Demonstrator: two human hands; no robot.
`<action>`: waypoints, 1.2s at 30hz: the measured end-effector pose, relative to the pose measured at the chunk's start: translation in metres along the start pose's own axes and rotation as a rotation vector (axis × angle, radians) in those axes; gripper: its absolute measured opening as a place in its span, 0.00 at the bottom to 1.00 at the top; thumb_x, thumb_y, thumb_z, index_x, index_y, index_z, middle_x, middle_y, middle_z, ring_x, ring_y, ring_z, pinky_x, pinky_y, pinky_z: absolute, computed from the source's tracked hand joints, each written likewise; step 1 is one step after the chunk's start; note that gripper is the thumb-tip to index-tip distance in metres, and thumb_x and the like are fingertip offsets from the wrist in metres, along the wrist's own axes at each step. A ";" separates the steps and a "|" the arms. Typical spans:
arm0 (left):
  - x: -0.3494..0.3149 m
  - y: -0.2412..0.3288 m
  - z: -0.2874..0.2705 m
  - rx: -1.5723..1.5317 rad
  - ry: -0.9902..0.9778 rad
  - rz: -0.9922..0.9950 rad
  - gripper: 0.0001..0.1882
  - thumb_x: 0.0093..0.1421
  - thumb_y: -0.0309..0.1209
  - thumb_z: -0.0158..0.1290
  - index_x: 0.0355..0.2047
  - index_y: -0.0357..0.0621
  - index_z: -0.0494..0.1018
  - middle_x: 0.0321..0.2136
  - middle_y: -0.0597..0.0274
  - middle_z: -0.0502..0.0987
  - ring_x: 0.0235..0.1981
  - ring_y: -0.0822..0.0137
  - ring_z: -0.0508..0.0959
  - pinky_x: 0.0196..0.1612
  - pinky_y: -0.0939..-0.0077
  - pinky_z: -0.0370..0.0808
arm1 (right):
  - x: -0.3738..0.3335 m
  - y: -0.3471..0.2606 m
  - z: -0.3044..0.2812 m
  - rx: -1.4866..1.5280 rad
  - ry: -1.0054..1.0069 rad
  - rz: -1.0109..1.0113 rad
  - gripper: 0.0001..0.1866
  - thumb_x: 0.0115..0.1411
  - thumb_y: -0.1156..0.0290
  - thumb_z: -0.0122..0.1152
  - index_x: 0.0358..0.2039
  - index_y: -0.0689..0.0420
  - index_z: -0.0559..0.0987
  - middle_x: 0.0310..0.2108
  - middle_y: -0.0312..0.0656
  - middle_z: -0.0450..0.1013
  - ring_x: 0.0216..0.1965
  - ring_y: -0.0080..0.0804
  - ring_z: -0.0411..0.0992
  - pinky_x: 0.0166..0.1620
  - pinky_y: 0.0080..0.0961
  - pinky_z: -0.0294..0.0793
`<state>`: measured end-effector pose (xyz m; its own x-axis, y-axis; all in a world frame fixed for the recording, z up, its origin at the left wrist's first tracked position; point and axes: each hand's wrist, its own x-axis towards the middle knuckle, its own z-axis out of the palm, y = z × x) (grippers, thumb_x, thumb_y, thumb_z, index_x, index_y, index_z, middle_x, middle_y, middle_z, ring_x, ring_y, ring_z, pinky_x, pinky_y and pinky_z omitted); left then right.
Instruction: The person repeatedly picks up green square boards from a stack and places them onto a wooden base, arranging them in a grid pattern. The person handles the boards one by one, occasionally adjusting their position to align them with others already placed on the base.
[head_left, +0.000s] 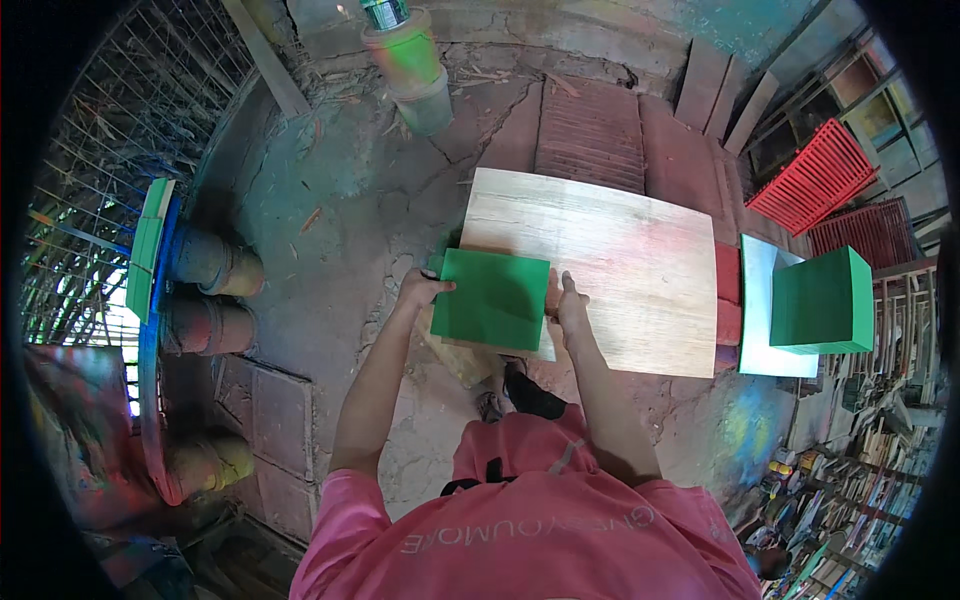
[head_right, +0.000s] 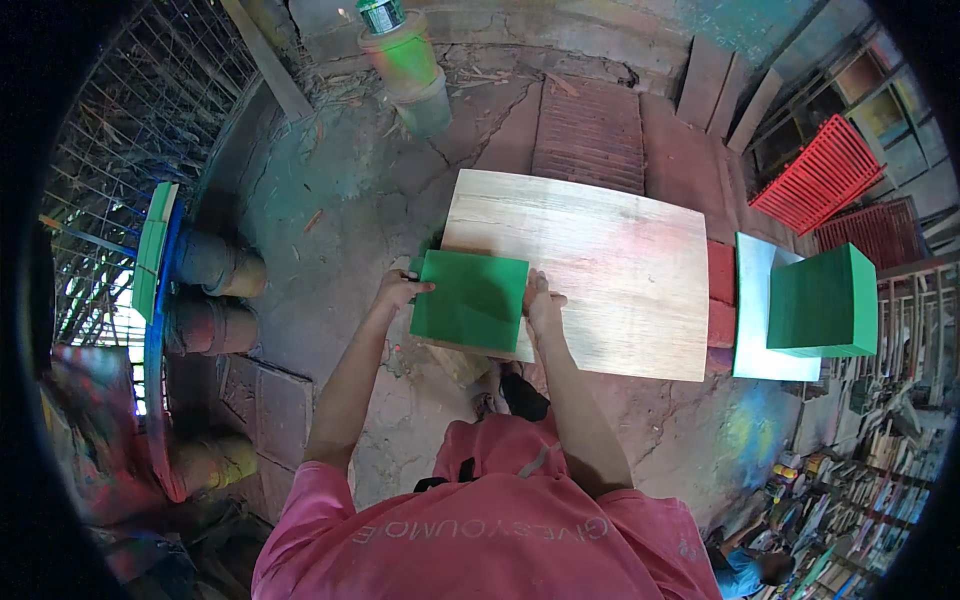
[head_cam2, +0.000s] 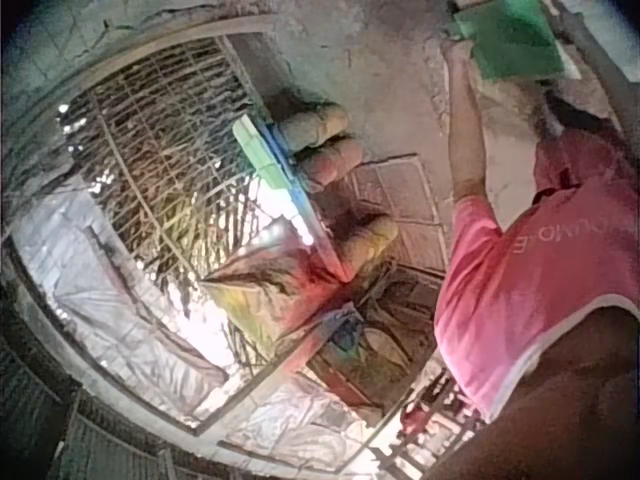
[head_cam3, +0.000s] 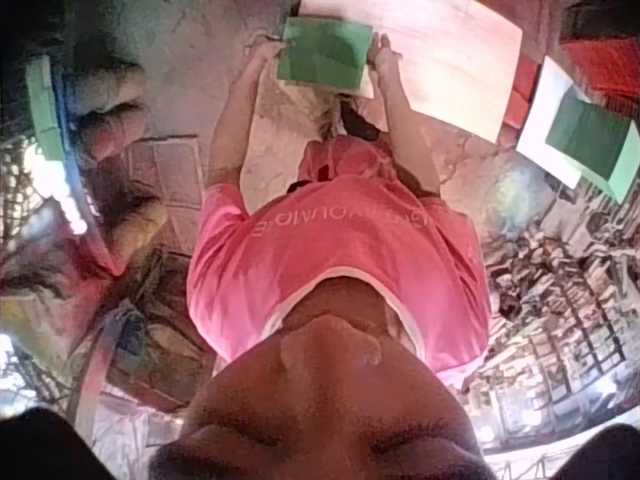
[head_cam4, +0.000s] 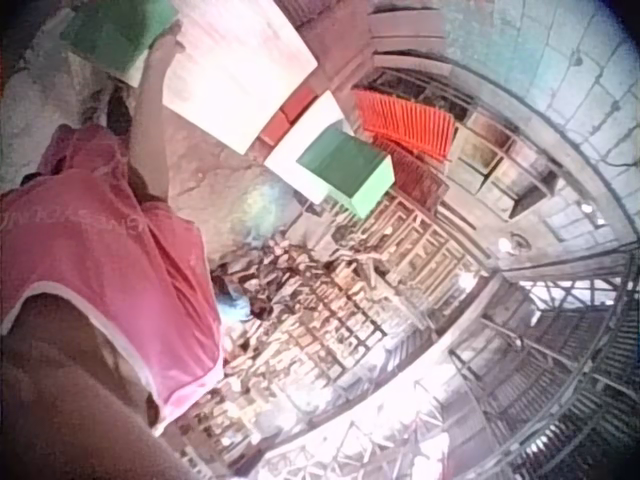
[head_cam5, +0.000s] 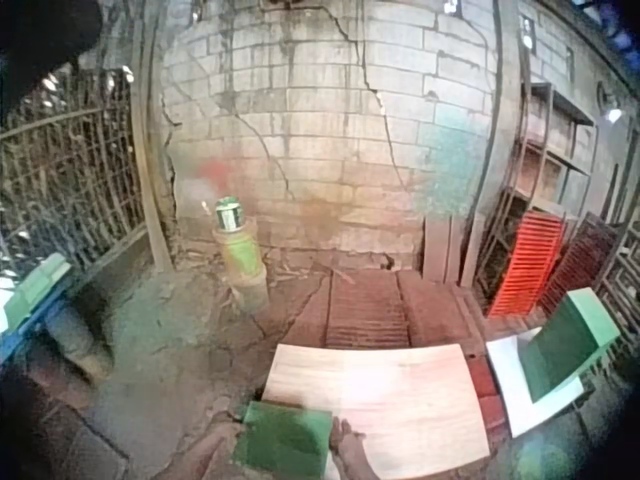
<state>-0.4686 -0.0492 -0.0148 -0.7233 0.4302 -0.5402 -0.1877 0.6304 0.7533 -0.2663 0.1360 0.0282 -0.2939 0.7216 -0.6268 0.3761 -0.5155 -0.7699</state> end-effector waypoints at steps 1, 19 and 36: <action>-0.001 0.000 0.000 -0.007 0.001 -0.008 0.20 0.38 0.29 0.68 0.33 0.35 0.78 0.31 0.56 0.81 0.32 0.66 0.80 0.38 0.74 0.74 | 0.001 0.000 0.000 -0.005 -0.001 -0.006 0.47 0.57 0.37 0.46 0.54 0.73 0.51 0.40 0.55 0.69 0.33 0.34 0.71 0.30 0.28 0.70; 0.019 -0.022 0.002 -0.034 -0.006 -0.068 0.33 0.37 0.31 0.70 0.41 0.28 0.69 0.34 0.50 0.76 0.34 0.61 0.77 0.38 0.71 0.73 | -0.001 -0.019 -0.046 -0.391 0.078 -0.080 0.48 0.56 0.31 0.35 0.58 0.65 0.48 0.55 0.65 0.61 0.59 0.57 0.58 0.61 0.39 0.51; -0.013 0.015 0.024 0.132 0.326 -0.027 0.44 0.56 0.63 0.41 0.60 0.37 0.57 0.47 0.48 0.73 0.48 0.52 0.72 0.53 0.65 0.64 | -0.027 0.055 -0.183 -0.125 0.330 -0.083 0.40 0.62 0.38 0.40 0.51 0.68 0.64 0.41 0.52 0.71 0.40 0.34 0.69 0.39 0.26 0.66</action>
<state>-0.4462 -0.0301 -0.0056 -0.8975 0.1966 -0.3948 -0.1375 0.7258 0.6740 -0.0776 0.1730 0.0248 -0.0359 0.8796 -0.4744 0.4738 -0.4030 -0.7830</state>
